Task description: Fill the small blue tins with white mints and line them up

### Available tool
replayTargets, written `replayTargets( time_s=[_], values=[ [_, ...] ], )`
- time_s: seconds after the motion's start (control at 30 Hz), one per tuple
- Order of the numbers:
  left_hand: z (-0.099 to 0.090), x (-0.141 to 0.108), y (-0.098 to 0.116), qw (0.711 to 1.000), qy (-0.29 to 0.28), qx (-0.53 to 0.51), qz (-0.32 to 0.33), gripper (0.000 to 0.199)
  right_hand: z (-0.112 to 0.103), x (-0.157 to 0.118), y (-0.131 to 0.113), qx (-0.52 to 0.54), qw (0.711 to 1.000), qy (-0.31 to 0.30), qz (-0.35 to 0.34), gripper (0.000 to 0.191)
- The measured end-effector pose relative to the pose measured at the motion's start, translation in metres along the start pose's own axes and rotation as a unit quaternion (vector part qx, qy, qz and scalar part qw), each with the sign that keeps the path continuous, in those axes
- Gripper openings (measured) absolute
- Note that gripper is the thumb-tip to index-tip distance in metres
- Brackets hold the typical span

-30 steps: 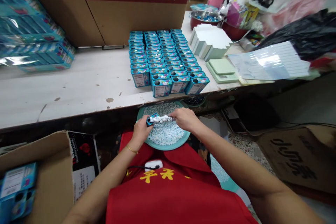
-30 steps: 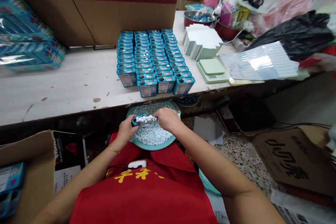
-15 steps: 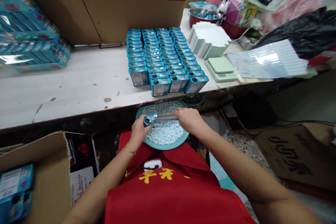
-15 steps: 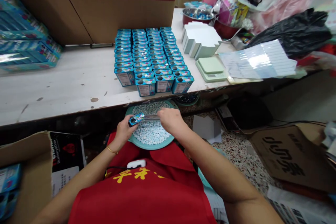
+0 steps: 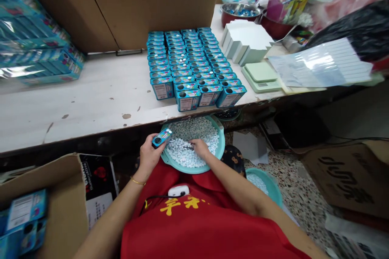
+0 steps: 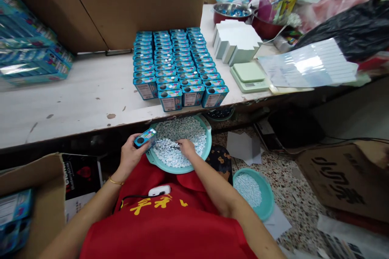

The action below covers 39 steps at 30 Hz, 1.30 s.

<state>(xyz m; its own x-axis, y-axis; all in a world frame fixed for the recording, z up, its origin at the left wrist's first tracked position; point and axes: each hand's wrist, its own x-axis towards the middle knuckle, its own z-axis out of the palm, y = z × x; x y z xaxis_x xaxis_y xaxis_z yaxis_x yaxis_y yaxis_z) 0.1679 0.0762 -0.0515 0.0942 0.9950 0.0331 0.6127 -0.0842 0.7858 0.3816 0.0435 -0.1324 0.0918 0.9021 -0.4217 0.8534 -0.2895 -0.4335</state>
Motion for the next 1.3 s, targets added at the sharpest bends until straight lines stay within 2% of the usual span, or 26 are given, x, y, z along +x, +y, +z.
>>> replayTargets(
  time_s=[0.1,0.2,0.3,0.4,0.53,0.7,0.8,0.87,1.0,1.1,1.17,1.3],
  values=[
    [-0.001,0.001,-0.002,1.000,0.008,-0.017,0.004,0.041,-0.030,-0.009,0.017,0.062,0.997,0.022,-0.030,0.034],
    [0.006,0.001,-0.001,1.000,-0.002,-0.011,0.009,0.039,-0.071,-0.027,0.020,0.111,0.989,0.042,-0.087,0.034],
    [0.019,0.000,0.005,0.999,-0.029,0.011,0.024,0.036,-0.111,-0.047,0.005,0.073,0.987,0.050,-0.130,0.035],
    [0.032,-0.002,0.012,0.997,-0.052,0.037,0.051,0.034,-0.139,-0.063,-0.021,-0.034,0.990,0.038,-0.133,0.034],
    [0.042,-0.005,0.018,0.992,-0.067,0.078,0.076,0.033,-0.157,-0.076,-0.056,-0.188,0.976,-0.005,-0.105,0.032],
    [0.046,-0.007,0.016,0.989,-0.072,0.088,0.097,0.031,-0.162,-0.085,-0.089,-0.260,0.958,-0.017,-0.117,0.031],
    [0.045,-0.007,0.016,0.990,-0.073,0.080,0.090,0.032,-0.165,-0.089,-0.093,-0.268,0.955,-0.010,-0.128,0.031],
    [0.043,-0.007,0.016,0.992,-0.071,0.067,0.083,0.032,-0.167,-0.090,-0.083,-0.266,0.956,-0.003,-0.121,0.031],
    [0.034,-0.006,0.011,0.995,-0.060,0.034,0.070,0.032,-0.156,-0.079,-0.030,-0.256,0.964,0.002,-0.068,0.035],
    [0.025,-0.005,0.005,0.997,-0.048,0.015,0.060,0.033,-0.119,-0.058,0.007,-0.206,0.978,-0.020,-0.011,0.036],
    [0.019,-0.005,0.001,0.998,-0.032,0.007,0.050,0.035,-0.082,-0.042,0.014,-0.155,0.988,-0.019,0.013,0.037],
    [0.010,-0.007,-0.002,1.000,-0.004,-0.005,0.027,0.036,-0.013,-0.014,-0.004,-0.087,0.996,-0.009,0.019,0.040]
  ],
)
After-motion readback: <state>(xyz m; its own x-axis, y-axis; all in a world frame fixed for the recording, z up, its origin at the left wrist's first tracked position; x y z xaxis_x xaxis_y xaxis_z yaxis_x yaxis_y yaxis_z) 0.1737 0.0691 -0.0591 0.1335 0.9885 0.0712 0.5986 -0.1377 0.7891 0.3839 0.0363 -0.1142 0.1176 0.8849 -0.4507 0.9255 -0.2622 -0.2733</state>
